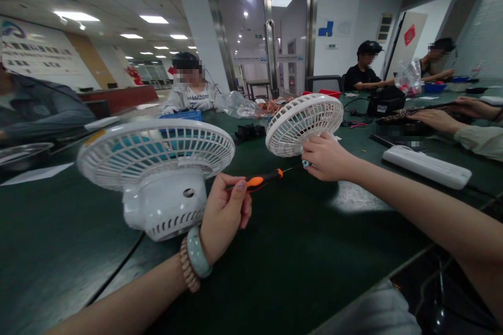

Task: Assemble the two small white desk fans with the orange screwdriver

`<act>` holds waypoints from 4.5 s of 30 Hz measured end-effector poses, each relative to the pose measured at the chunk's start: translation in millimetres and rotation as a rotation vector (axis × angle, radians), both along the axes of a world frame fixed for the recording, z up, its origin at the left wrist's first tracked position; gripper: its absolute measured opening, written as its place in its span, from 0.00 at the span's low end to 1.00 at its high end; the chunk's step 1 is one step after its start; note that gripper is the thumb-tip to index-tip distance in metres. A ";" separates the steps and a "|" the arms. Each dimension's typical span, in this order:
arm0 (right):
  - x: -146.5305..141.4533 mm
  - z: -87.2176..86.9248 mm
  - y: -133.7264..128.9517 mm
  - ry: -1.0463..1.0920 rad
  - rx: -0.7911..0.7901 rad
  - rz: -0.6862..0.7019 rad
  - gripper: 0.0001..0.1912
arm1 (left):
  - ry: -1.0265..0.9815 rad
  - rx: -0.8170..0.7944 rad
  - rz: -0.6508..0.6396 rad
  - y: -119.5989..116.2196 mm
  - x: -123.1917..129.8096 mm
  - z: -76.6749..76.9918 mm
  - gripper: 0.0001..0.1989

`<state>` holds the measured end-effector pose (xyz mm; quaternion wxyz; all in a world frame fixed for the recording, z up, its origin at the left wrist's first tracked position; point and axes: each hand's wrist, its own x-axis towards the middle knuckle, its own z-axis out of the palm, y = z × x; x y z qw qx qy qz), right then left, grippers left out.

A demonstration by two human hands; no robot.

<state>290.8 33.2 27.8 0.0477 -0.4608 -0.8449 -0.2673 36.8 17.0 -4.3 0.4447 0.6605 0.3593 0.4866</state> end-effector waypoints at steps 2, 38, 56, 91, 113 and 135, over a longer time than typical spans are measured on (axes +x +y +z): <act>0.2 -0.4 0.3 0.003 -0.001 0.001 0.14 | 0.023 -0.006 -0.015 -3.9 0.8 1.4 0.10; -0.4 0.1 -0.2 -0.004 -0.002 0.002 0.14 | 0.014 -0.021 0.023 0.7 -1.1 1.4 0.10; -0.6 -0.5 0.6 -0.006 0.002 0.000 0.13 | 0.138 -0.049 0.005 -2.8 -1.8 6.4 0.17; 0.3 -1.3 0.7 0.007 0.001 0.009 0.13 | -0.036 -0.071 -0.026 3.7 -1.7 0.3 0.19; 0.7 -2.3 1.7 -0.011 0.013 0.009 0.13 | 0.209 -0.042 0.031 -2.2 -0.4 5.9 0.16; 0.2 -2.1 1.8 -0.001 0.009 0.003 0.14 | 0.396 0.054 -0.029 -12.8 2.2 7.9 0.17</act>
